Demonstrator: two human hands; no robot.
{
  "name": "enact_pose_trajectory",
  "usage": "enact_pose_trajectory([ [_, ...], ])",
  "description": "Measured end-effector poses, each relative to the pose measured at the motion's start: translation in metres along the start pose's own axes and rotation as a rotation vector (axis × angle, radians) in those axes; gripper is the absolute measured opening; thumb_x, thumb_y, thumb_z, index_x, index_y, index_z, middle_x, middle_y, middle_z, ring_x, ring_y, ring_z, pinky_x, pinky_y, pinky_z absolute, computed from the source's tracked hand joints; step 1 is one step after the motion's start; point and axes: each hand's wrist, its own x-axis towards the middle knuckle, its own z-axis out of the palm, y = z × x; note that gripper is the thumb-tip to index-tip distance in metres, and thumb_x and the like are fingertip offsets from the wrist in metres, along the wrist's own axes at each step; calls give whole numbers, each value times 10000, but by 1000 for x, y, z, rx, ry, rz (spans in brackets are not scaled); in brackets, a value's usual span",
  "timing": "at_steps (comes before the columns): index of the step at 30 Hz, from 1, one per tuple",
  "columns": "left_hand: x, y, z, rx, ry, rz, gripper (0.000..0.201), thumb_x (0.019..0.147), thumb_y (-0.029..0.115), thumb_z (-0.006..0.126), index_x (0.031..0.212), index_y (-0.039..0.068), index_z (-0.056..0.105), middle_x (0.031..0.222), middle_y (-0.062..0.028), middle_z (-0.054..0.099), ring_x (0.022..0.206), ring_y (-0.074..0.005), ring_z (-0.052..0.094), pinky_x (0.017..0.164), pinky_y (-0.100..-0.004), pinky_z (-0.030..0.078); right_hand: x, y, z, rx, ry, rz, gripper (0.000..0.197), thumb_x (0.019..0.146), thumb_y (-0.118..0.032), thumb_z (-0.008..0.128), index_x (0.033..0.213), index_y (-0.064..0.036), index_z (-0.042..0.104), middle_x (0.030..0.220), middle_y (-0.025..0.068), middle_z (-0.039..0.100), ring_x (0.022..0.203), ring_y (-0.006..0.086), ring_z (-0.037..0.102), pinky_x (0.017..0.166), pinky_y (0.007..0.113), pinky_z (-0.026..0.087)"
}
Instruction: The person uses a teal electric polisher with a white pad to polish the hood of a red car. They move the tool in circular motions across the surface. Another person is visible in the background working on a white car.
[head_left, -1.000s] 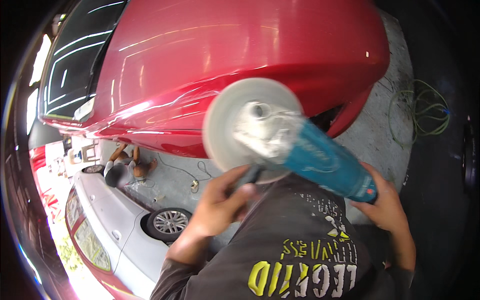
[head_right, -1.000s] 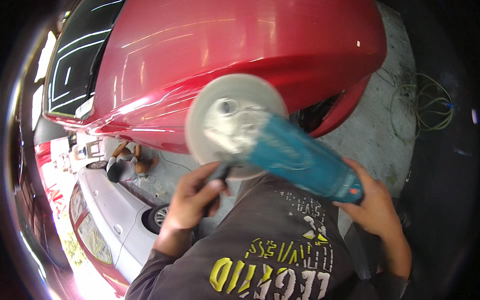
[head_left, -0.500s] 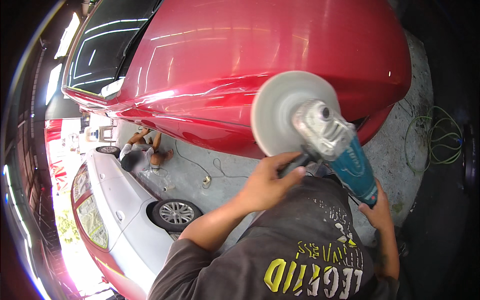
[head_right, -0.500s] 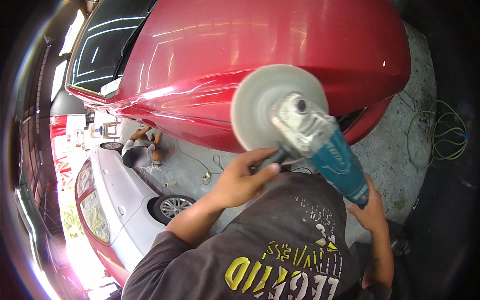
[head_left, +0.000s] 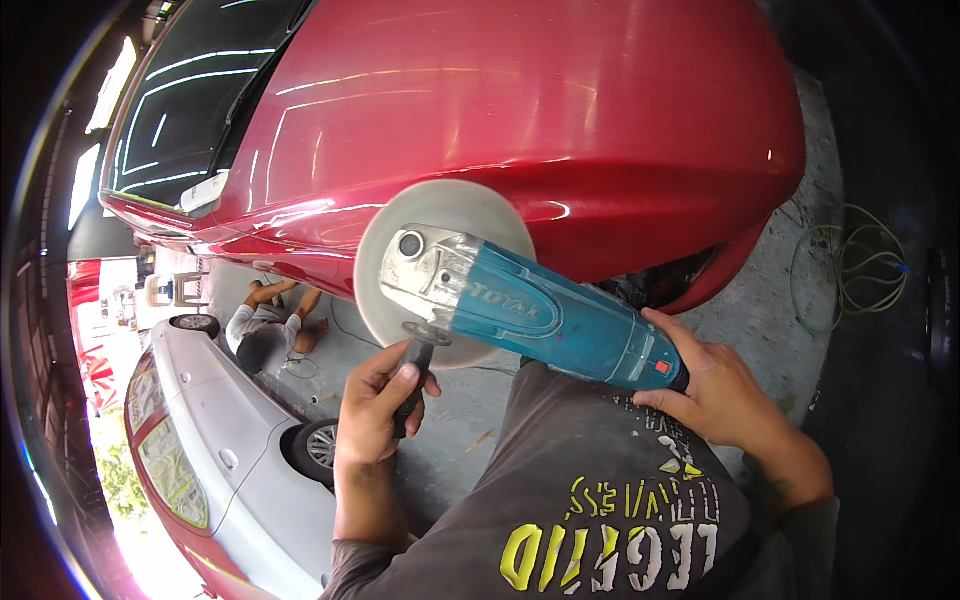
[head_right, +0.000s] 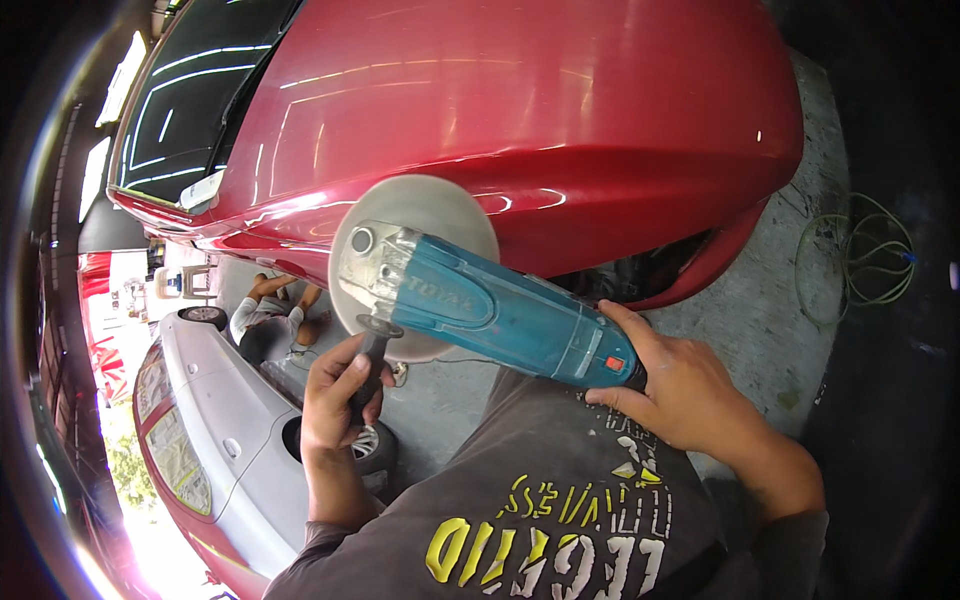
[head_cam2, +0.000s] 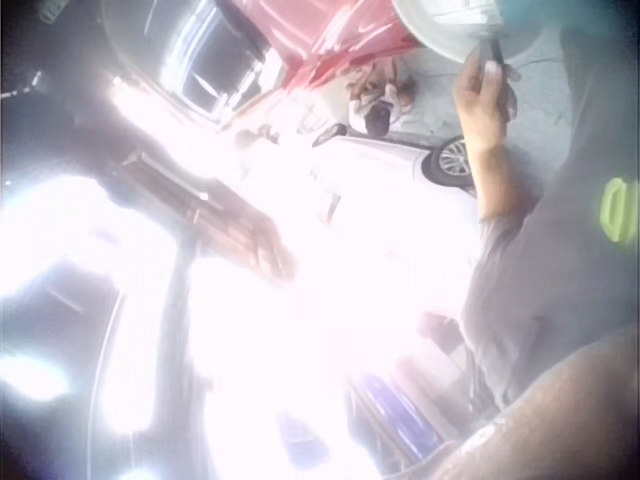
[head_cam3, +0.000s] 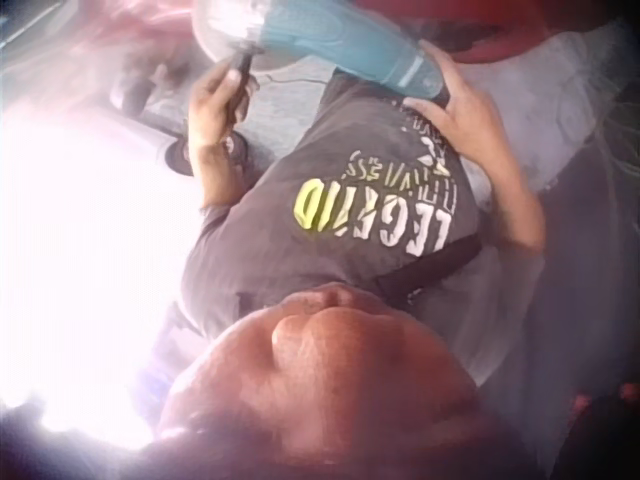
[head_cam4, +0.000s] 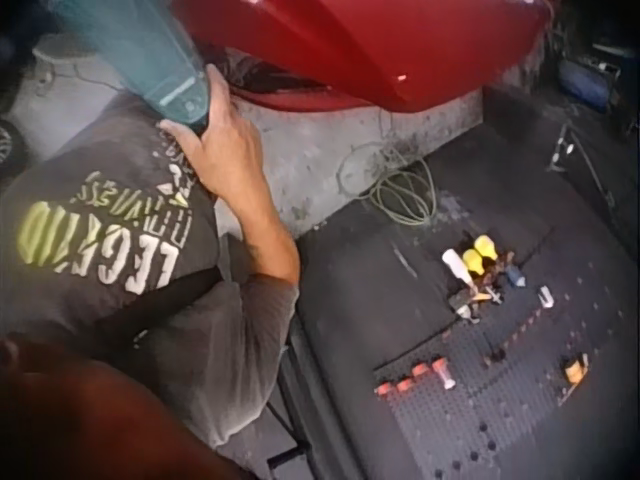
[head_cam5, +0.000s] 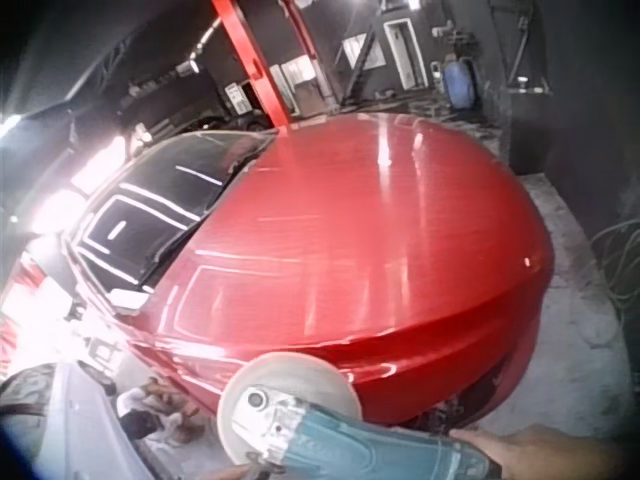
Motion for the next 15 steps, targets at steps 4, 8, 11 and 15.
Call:
enact_pose_trajectory([
  [4,-2,12,17,-14,-80,-55,449,1077,233,616,1399,-79,598,906,-97,700,509,-72,534,473,-211,416,-22,1,-13,47,7,77,920,827,-410,868,1564,-66,438,1063,288,737,981,481,728,868,507,566],
  [8,12,17,74,67,-223,-162,489,1089,240,606,1482,-41,529,924,-63,694,554,-67,546,511,-223,441,-68,40,-16,122,210,147,836,772,-264,908,1477,-23,530,1091,234,752,1048,364,750,949,446,557],
  [11,34,14,130,148,-385,-209,514,1096,253,596,1518,-17,482,920,-48,679,570,-72,556,521,-236,457,-107,81,-18,178,338,259,777,736,-167,914,1411,18,578,1134,175,749,1089,255,721,995,401,533],
  [15,71,-2,194,179,-583,-152,454,1096,260,559,1450,-22,518,911,-58,675,560,-90,560,527,-270,485,-147,134,-20,320,447,384,760,708,-109,911,1379,49,590,1176,134,732,1099,206,675,1026,373,506],
])
